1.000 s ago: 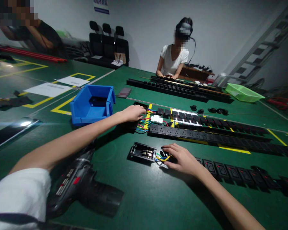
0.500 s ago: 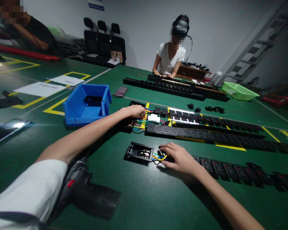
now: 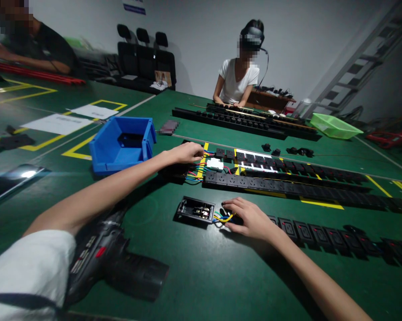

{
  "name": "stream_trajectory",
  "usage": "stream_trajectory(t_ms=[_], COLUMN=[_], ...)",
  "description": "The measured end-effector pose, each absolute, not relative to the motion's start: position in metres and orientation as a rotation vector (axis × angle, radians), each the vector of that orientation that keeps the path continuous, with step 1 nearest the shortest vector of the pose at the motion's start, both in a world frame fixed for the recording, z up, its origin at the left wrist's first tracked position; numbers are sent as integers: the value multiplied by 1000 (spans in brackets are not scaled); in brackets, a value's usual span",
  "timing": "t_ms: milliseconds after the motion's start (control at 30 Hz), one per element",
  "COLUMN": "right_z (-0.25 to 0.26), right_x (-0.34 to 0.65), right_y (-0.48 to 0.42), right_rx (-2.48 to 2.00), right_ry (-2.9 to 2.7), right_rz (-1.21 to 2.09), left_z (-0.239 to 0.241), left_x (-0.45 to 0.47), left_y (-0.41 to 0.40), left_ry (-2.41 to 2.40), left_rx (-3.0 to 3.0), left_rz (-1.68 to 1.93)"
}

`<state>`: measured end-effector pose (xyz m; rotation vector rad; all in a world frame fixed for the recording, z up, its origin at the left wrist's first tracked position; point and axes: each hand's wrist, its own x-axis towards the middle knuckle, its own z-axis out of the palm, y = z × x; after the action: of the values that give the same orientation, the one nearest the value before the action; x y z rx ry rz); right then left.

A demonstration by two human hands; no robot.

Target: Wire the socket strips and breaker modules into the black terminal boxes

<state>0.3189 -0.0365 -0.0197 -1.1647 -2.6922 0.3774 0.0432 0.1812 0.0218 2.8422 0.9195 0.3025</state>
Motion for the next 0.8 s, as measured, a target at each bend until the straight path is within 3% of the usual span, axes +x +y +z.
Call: stream_trajectory(t_ms=[433,800], right_z=[-25,-20], right_x=[320,315], right_y=[-39,-54], right_rx=[-1098,-1088], right_ry=[-2682,-2694], right_rz=[550,616], left_z=[11,14], left_x=[19,16], left_y=[28,3], left_ry=[563,576], left_rx=[2630,2540], left_rz=[333,260])
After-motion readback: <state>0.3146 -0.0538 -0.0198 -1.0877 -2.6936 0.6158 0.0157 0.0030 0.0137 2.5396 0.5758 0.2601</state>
